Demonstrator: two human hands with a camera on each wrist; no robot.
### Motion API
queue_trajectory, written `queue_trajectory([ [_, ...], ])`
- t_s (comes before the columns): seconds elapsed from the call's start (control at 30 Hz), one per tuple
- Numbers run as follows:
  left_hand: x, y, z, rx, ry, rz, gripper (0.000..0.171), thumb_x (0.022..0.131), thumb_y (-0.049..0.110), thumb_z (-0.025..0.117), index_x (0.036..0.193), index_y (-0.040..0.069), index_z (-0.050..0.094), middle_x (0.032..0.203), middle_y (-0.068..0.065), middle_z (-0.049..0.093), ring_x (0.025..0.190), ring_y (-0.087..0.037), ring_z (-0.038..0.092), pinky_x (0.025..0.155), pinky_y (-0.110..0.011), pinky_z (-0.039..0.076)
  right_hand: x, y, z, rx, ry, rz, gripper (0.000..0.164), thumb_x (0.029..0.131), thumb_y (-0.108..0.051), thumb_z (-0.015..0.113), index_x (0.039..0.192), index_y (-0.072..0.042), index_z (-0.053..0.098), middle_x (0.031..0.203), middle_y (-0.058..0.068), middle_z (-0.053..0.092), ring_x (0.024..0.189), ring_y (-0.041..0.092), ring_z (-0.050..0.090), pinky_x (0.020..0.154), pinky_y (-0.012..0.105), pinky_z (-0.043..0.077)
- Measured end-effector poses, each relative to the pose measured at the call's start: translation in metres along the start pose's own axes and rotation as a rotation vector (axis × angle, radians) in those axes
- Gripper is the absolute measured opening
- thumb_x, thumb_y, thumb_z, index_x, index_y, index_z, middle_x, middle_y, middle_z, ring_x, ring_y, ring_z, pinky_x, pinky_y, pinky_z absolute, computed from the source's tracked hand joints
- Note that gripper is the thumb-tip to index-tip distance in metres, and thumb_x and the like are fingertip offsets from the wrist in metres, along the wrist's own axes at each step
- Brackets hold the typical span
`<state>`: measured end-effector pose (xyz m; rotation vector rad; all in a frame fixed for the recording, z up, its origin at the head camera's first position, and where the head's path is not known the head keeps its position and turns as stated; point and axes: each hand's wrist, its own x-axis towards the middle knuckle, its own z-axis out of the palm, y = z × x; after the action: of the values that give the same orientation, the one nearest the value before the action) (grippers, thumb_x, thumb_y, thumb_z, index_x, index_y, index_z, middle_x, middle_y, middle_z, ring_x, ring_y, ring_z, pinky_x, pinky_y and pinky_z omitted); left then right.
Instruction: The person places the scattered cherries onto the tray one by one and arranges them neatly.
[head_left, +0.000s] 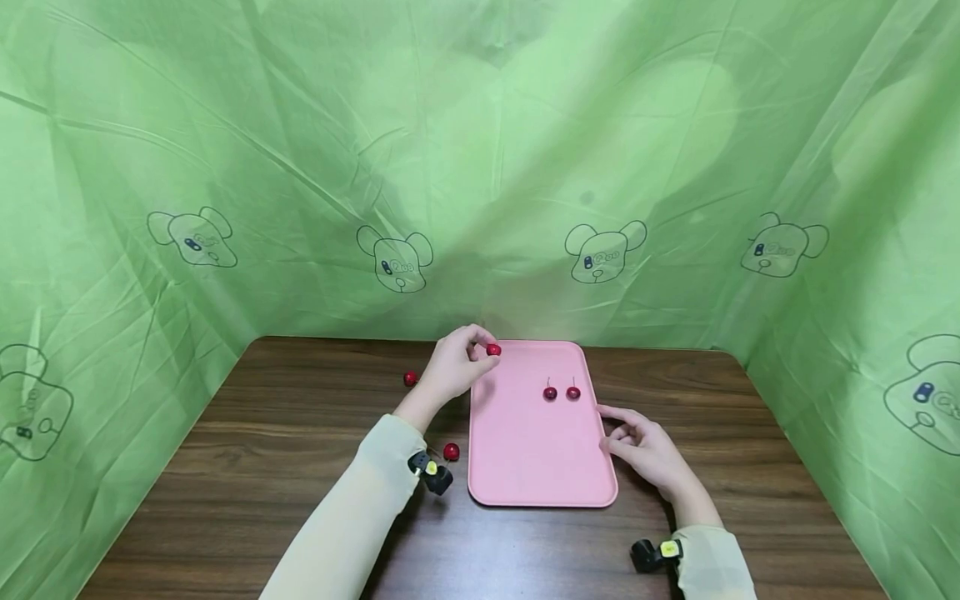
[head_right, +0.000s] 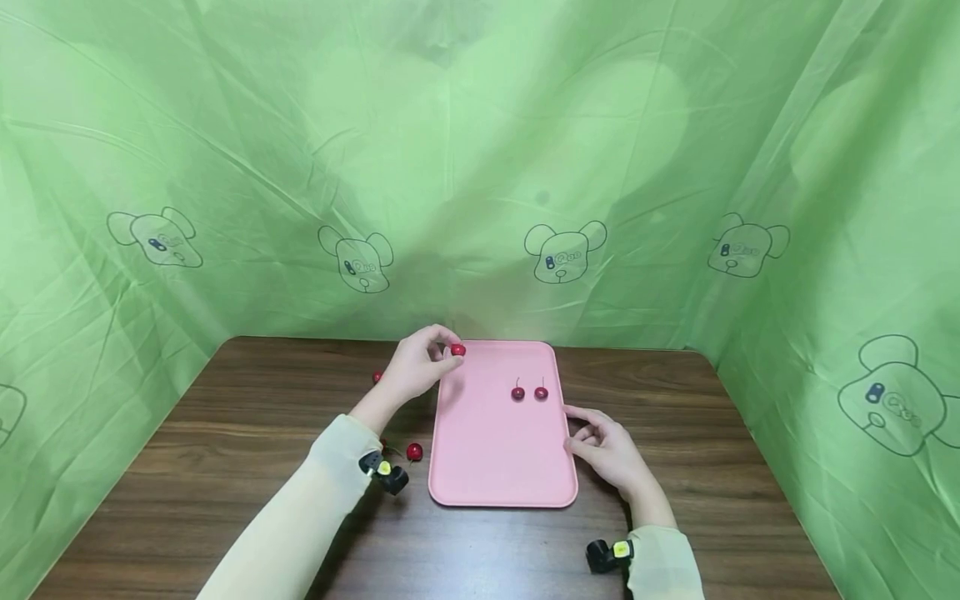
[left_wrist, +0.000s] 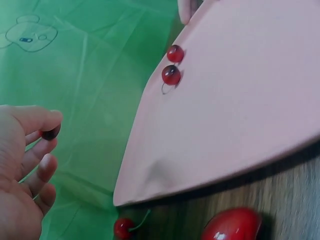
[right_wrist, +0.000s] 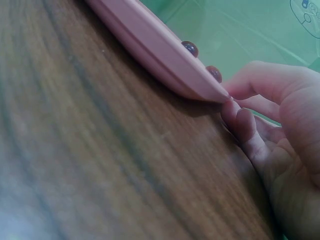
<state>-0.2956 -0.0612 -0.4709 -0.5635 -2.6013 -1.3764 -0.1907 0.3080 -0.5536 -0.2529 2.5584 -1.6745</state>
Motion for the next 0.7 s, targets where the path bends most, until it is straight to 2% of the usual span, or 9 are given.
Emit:
queue_trajectory([
  [0.13,0.001,0.001,0.008,-0.003,0.000,-0.012,0.021,0.095,0.019,0.087,0.113,0.017,0.075,0.105,-0.006,0.070,0.088,-0.023,0.060,0.078,-0.033,0.048,0.000,-0.001,0.000,0.004,-0.001,0.001,0.056,0.096,-0.004,0.081,0.150,-0.004,0.064,0.097,0.014,0.072,0.085,0.014,0.068,0.075,0.025,0.056],
  [0.3,0.002,0.001,0.019,-0.004,0.013,-0.011,0.021,0.095,0.018,0.087,0.112,0.017,0.076,0.104,0.002,0.070,0.084,-0.017,0.059,0.077,-0.032,0.048,0.000,-0.002,0.001,0.013,-0.001,-0.002,0.056,0.096,-0.004,0.081,0.149,-0.004,0.064,0.098,0.014,0.072,0.086,0.014,0.068,0.075,0.025,0.056],
  [0.5,0.002,0.000,0.033,-0.016,0.000,-0.044,0.020,0.095,0.019,0.086,0.112,0.018,0.076,0.106,0.003,0.071,0.084,-0.014,0.059,0.077,-0.032,0.049,-0.001,-0.002,0.001,0.008,0.002,0.007,0.056,0.096,-0.005,0.082,0.149,-0.004,0.064,0.097,0.015,0.072,0.085,0.015,0.067,0.075,0.024,0.055],
  [0.7,0.001,-0.003,0.047,-0.019,-0.019,-0.076,0.019,0.097,0.019,0.084,0.114,0.018,0.077,0.116,0.002,0.072,0.089,-0.016,0.061,0.082,-0.033,0.051,-0.001,-0.002,0.001,0.012,0.004,0.006,0.056,0.096,-0.005,0.082,0.149,-0.004,0.065,0.097,0.015,0.072,0.085,0.015,0.067,0.075,0.024,0.055],
])
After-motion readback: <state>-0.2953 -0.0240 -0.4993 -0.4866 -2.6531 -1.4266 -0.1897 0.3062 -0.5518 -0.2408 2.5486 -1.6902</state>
